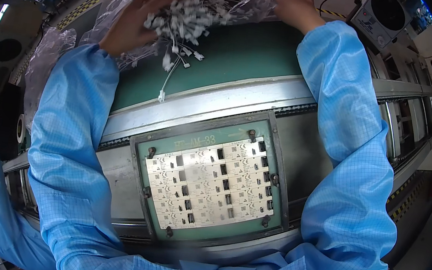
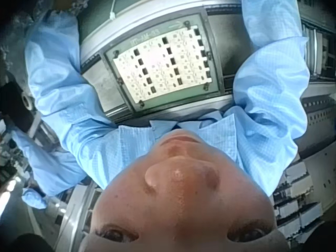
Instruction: Placing small electronic components onto a printed circuit board on an assembly line.
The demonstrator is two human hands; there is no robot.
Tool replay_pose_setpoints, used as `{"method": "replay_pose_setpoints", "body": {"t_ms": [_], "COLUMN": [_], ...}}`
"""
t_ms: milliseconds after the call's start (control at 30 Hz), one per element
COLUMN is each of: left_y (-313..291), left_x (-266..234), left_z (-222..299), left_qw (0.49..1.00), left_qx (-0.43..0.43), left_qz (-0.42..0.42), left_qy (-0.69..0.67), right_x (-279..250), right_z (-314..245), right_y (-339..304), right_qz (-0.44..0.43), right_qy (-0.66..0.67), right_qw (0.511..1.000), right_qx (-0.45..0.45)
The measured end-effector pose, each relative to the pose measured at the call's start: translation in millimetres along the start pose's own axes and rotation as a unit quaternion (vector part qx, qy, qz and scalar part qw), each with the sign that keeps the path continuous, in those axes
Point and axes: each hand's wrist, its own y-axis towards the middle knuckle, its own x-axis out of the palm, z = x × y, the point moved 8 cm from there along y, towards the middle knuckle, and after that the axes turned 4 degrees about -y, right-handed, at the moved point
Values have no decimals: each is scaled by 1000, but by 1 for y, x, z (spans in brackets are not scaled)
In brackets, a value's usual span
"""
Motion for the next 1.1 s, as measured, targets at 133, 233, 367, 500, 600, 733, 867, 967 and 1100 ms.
{"method": "replay_pose_setpoints", "body": {"t_ms": [133, 233, 367, 500, 600, 733, 867, 967, 1100], "left_y": [-14, -22, -8, -4, -20, -17, -33, -31, -33], "left_x": [13, 14, 0, -11, -23, -13, 4, 3, -15], "left_z": [-1, -1, -3, 17, 2, 4, 4, 5, -5], "left_qw": [997, 965, 943, 951, 961, 983, 995, 994, 987], "left_qx": [-8, 153, 165, 185, 97, -1, -74, -88, -35], "left_qz": [-67, -103, -171, -170, -157, -146, -71, -59, -108], "left_qy": [-33, 187, 232, 180, 206, 112, 7, -5, 112], "right_x": [-13, -43, -23, 22, 49, 18, 8, -7, -12], "right_z": [-19, -71, -116, -131, -122, -160, -183, -181, -159], "right_y": [-4, -8, 10, 24, 43, 14, -22, -57, 2], "right_qz": [5, 203, 165, 223, 18, 3, 36, 212, -1], "right_qy": [-7, -52, 197, 72, 290, 328, 316, 208, 318], "right_qw": [1000, 959, 943, 931, 956, 925, 947, 925, 940], "right_qx": [-5, -192, -212, -281, -29, -190, -45, -237, -125]}}
